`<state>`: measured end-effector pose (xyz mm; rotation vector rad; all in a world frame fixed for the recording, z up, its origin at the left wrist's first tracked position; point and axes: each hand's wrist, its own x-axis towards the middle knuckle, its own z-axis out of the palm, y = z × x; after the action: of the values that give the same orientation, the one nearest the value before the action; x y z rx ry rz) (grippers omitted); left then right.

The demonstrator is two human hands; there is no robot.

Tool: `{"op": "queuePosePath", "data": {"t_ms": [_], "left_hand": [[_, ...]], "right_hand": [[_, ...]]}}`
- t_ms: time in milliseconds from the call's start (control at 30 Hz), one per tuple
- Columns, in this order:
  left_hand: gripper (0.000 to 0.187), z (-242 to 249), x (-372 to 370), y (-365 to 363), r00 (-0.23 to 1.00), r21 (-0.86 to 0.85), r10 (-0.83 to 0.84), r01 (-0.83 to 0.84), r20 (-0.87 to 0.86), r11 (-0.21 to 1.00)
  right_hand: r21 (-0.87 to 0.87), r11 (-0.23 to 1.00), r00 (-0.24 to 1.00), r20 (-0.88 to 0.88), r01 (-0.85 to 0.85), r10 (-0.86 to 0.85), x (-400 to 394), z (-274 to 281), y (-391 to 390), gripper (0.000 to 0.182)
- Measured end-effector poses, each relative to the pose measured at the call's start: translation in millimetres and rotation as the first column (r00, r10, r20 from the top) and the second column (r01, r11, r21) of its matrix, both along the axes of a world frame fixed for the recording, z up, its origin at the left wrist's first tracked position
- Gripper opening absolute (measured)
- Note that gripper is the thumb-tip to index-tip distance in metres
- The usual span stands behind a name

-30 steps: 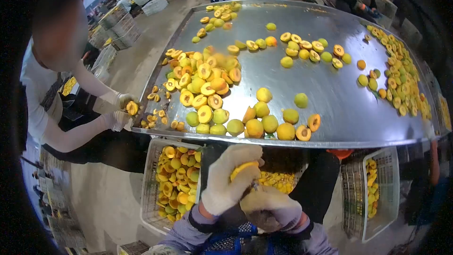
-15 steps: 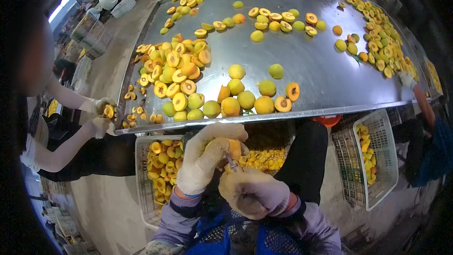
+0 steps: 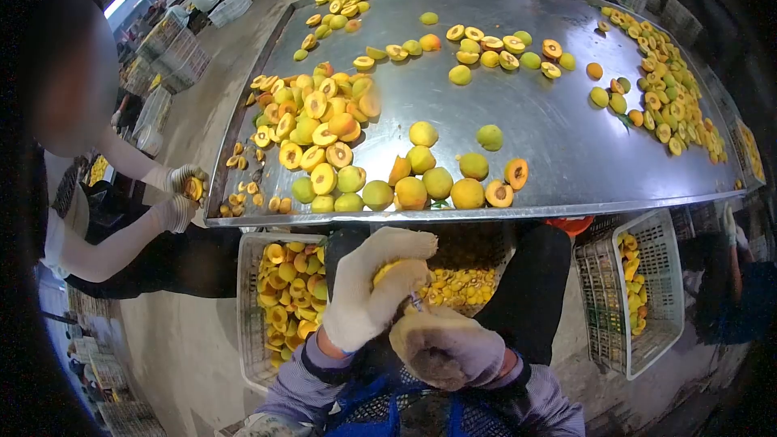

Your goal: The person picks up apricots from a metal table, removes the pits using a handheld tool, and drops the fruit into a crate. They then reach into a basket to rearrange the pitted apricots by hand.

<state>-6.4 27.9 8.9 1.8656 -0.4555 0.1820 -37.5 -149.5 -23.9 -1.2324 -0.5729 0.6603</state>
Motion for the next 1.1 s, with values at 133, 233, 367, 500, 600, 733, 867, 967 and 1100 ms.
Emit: {"op": "queuePosePath", "data": {"t_ms": [133, 233, 367, 500, 600, 733, 867, 967, 1100], "left_hand": [[0.026, -3, -2, -4, 0.998, -0.013, 0.028, -0.029, -0.06, 0.999], [0.026, -7, 2, 0, 0.999, -0.055, -0.021, 0.018, -0.049, 0.998], [0.025, -14, -1, -1, 0.91, -0.503, -0.228, 0.026, -0.345, 0.864], [0.027, -10, -4, -7, 0.885, -0.592, -0.258, -0.024, -0.387, 0.806], [0.028, -16, 4, -4, 0.966, -0.36, -0.167, 0.087, -0.196, 0.929], [0.022, -25, -4, -17, 0.94, -0.651, -0.232, 0.014, -0.251, 0.759], [0.022, -24, -4, -22, 0.978, -0.431, -0.09, -0.001, -0.19, 0.902], [0.02, -22, 21, -7, 0.957, -0.055, -0.179, 0.196, 0.228, 0.979], [0.019, -26, 14, -14, 0.975, -0.151, -0.187, 0.204, 0.117, 0.967]], "right_hand": [[0.001, 0.995, 0.937, 0.337, 0.1, -0.094, 2, 12, 3, 0.006], [0.182, 0.981, 0.924, -0.382, 0.066, 0.009, -4, 8, 0, 0.007], [0.089, 0.994, 0.98, -0.194, 0.07, -0.052, 3, 18, 5, 0.008], [-0.006, 0.997, 0.99, 0.121, 0.078, -0.076, -5, 11, -1, 0.01], [0.011, 0.991, 0.983, 0.122, 0.134, -0.135, -10, 5, -4, 0.011], [0.398, 0.9, 0.557, -0.794, 0.175, 0.243, -15, -7, -3, 0.014], [0.137, 0.977, 0.946, 0.26, 0.165, -0.196, -14, -24, -9, 0.016], [0.151, 0.968, 0.969, 0.114, 0.2, -0.218, -16, -17, -6, 0.017], [0.119, 0.976, 0.98, 0.065, 0.182, -0.191, -15, -19, -8, 0.017]]}}
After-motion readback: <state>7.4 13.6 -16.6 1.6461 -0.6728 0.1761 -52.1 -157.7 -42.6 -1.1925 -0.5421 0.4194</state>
